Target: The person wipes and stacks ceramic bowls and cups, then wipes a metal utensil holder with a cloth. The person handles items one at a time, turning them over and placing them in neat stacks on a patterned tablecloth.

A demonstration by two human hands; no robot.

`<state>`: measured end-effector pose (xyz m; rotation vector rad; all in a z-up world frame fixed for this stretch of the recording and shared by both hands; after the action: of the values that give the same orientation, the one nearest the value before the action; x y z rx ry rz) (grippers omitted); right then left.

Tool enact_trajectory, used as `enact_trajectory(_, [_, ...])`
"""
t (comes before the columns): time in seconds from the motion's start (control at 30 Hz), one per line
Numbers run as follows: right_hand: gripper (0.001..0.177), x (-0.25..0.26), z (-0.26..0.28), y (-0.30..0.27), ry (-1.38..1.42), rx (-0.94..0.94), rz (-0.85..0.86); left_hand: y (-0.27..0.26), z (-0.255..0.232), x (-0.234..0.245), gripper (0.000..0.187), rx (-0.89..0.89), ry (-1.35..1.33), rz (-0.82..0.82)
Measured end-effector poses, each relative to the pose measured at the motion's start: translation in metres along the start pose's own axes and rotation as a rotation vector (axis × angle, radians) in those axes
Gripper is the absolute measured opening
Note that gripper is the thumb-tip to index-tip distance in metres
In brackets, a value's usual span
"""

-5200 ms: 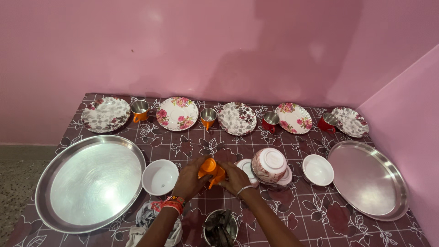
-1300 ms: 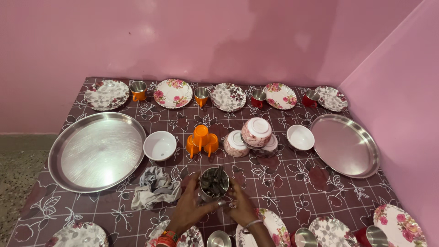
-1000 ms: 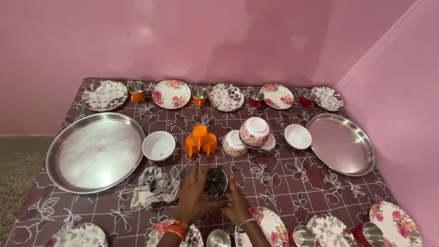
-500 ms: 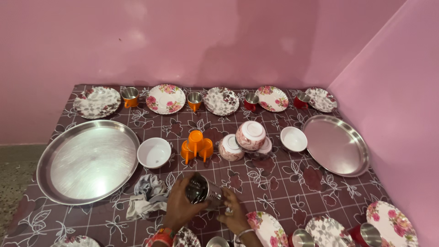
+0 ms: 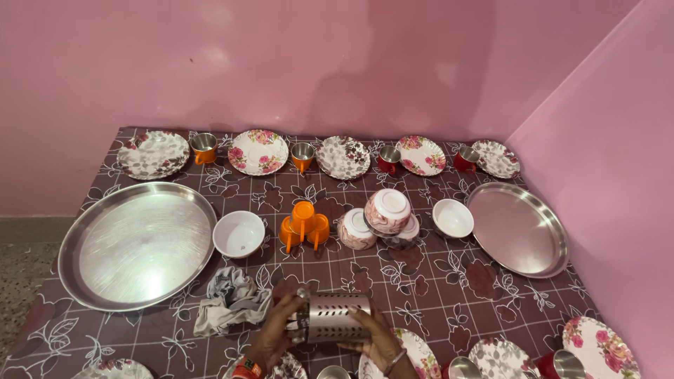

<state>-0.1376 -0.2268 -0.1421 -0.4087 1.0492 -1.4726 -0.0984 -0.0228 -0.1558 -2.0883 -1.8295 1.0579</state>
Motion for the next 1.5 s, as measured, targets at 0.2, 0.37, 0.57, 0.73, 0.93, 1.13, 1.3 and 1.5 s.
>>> enact_trajectory(0.2, [0.104, -0.005, 0.011, -0.005, -0.247, 0.018, -0.148, 0.015, 0.028, 0.030, 0.049, 0.088, -0.087, -0.198])
enact_trajectory(0.37, [0.100, 0.015, 0.027, 0.000, -0.311, 0.063, -0.248, 0.030, 0.015, 0.042, 0.033, 0.014, -0.059, -0.203])
enact_trajectory(0.57, [0.103, 0.053, 0.058, -0.014, -0.377, 0.093, -0.369, 0.028, 0.013, 0.048, 0.030, -0.074, 0.128, -0.184])
enact_trajectory(0.73, [0.105, 0.047, 0.079, -0.023, -0.345, 0.066, -0.347, 0.026, -0.027, 0.032, 0.032, -0.526, 0.876, -0.247])
enact_trajectory(0.93, [0.102, 0.046, 0.072, -0.027, -0.123, 0.000, -0.207, 0.022, -0.025, 0.002, 0.047, -0.475, 0.598, -0.050])
enact_trajectory(1.13, [0.095, 0.011, 0.028, -0.010, 0.302, -0.082, 0.181, -0.025, -0.040, -0.077, 0.111, -0.347, 0.313, 0.309])
enact_trajectory(1.3, [0.081, 0.012, -0.002, 0.027, 0.347, -0.099, 0.143, -0.063, -0.084, -0.117, 0.119, -0.517, 0.224, 0.344])
enact_trajectory(1.5, [0.051, 0.020, -0.007, 0.050, 0.621, -0.007, 0.222, -0.077, -0.111, -0.120, 0.115, -0.749, 0.604, 0.317])
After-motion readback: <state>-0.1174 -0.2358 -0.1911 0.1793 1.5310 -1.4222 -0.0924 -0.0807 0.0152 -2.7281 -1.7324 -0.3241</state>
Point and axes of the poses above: each hand's wrist, its own y-axis towards the middle knuckle, its own x-axis out of the back of the hand, z = x × y, the point moved 10 cm from there along y, towards the middle knuckle, and after that the axes turned 13 degrees about -x, right-handed, at the moved point
